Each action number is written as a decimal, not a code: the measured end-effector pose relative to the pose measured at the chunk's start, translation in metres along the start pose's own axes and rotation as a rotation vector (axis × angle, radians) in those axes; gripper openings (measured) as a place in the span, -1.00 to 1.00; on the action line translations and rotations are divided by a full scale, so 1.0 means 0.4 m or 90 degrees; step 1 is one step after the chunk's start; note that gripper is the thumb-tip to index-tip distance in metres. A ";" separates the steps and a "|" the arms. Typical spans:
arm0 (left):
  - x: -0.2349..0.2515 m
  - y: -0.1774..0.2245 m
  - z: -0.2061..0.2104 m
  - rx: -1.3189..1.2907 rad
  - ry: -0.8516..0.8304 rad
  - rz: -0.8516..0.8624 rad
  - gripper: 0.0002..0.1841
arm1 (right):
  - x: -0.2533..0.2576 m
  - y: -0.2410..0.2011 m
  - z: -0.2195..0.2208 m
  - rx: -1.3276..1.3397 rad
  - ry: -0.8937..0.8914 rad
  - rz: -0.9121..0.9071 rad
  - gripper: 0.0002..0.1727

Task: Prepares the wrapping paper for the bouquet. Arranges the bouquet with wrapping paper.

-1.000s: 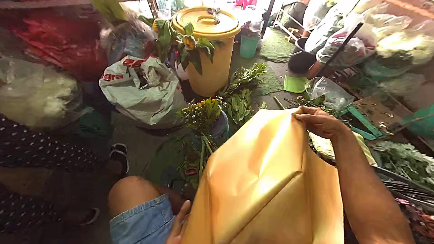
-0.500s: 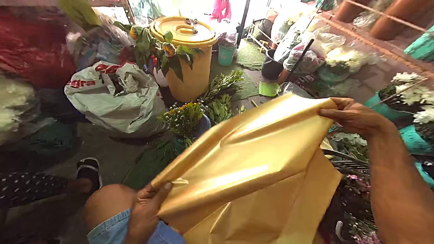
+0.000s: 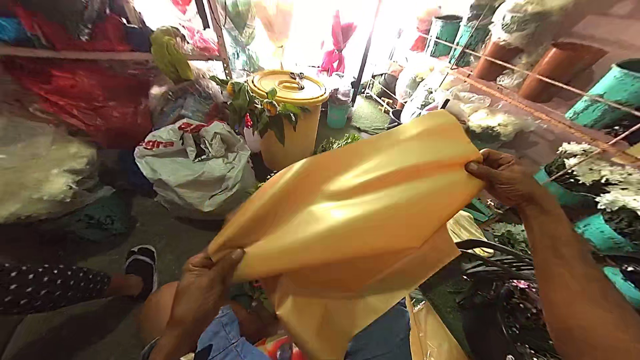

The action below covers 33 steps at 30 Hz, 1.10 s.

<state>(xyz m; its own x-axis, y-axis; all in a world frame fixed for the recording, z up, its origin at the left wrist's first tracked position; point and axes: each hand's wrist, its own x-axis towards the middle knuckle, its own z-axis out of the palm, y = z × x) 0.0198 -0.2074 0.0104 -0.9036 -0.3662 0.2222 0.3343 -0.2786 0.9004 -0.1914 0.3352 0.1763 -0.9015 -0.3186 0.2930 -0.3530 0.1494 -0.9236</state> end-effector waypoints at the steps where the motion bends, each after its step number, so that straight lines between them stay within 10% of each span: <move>1: 0.012 0.006 -0.017 -0.014 -0.001 0.042 -0.79 | 0.004 -0.004 0.010 0.001 -0.008 0.007 -0.89; 7: 0.022 0.000 -0.081 0.026 -0.082 0.007 -0.78 | 0.027 -0.022 0.043 0.057 -0.007 0.036 -0.84; 13: 0.029 0.075 -0.117 -0.055 -0.072 0.209 -0.82 | 0.056 0.003 0.094 0.120 0.018 -0.012 -0.75; 17: 0.024 0.109 -0.144 -0.020 -0.185 0.233 -0.85 | 0.139 -0.015 0.021 0.019 -0.132 -0.137 -0.71; 21: -0.004 0.097 -0.188 0.128 -0.290 0.175 -0.78 | 0.144 -0.197 0.081 -0.053 -0.076 -0.178 -0.54; 24: 0.014 0.069 -0.225 0.286 -0.302 0.129 -0.59 | 0.166 -0.363 0.135 -0.259 -0.093 -0.281 -0.79; 29: 0.087 0.078 0.107 0.415 -0.280 0.205 0.14 | 0.188 -0.611 0.299 -0.391 -0.263 -0.475 -0.73; 33: 0.142 0.021 0.333 0.316 -0.367 0.210 0.11 | 0.159 -0.752 0.392 -0.519 -0.208 -0.467 -0.61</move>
<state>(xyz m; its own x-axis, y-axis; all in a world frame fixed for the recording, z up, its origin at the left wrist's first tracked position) -0.0646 -0.1123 0.0804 -0.8207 0.1900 0.5389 0.5710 0.2372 0.7859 -0.1032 0.1233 0.4340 -0.3446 -0.7900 0.5072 -0.9322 0.3515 -0.0859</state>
